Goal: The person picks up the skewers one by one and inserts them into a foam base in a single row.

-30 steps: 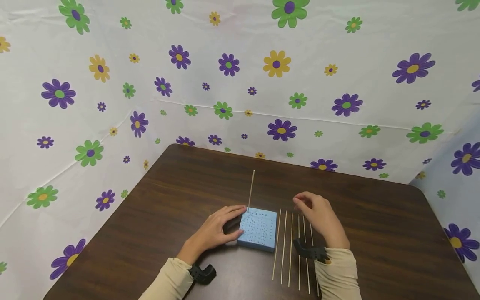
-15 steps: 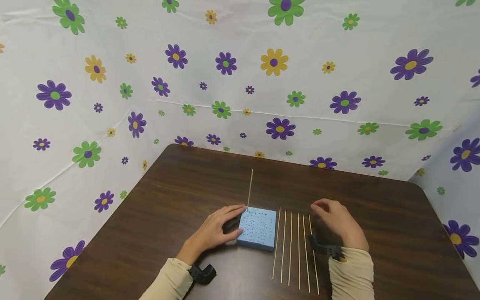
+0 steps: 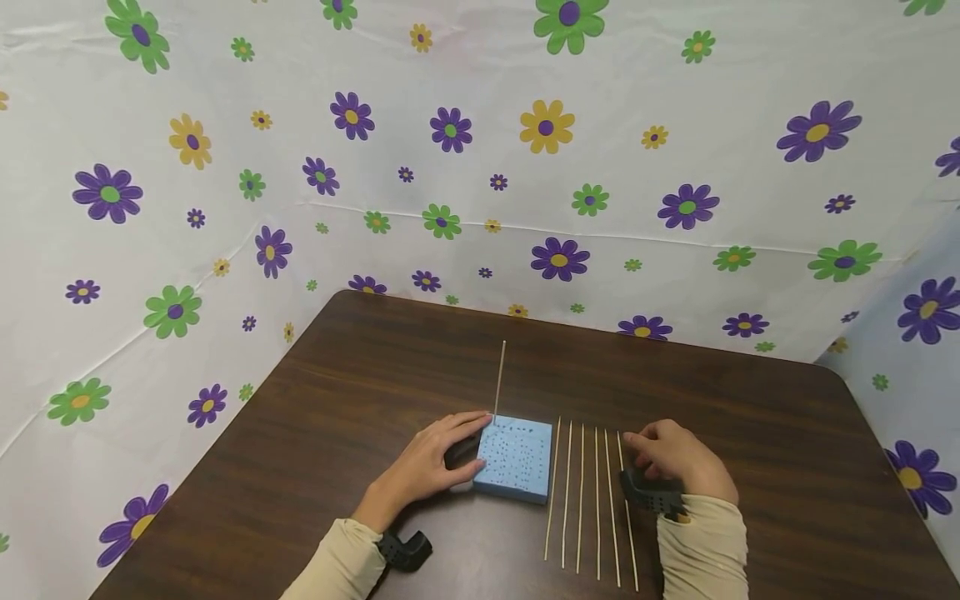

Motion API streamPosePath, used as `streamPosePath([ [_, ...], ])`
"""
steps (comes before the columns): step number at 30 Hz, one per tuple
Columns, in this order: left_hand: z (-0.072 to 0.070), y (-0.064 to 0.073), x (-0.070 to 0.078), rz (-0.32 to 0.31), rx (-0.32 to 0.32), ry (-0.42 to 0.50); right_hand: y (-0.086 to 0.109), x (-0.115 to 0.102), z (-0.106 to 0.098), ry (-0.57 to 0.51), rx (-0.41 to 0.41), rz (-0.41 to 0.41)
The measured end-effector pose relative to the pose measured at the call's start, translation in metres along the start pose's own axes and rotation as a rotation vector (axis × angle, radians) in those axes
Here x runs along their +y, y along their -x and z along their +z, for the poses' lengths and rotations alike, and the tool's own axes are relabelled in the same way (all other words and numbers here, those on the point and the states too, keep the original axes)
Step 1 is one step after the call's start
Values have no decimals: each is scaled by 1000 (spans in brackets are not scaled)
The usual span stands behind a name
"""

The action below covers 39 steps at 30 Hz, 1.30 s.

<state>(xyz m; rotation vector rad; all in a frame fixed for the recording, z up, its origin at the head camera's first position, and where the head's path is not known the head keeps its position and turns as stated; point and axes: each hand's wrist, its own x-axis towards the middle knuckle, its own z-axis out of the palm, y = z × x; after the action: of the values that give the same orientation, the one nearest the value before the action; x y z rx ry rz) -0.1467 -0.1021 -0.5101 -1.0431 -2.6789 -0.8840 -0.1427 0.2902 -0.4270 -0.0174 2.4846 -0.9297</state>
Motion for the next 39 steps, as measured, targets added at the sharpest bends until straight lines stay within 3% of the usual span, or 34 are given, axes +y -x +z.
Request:
streamPosePath([
  [13,0,1,-1,30,36,-9,-8,-7,7,80,13,24],
  [39,1,-1,1,22,14,10,-12,-7,16,-7,71,105],
])
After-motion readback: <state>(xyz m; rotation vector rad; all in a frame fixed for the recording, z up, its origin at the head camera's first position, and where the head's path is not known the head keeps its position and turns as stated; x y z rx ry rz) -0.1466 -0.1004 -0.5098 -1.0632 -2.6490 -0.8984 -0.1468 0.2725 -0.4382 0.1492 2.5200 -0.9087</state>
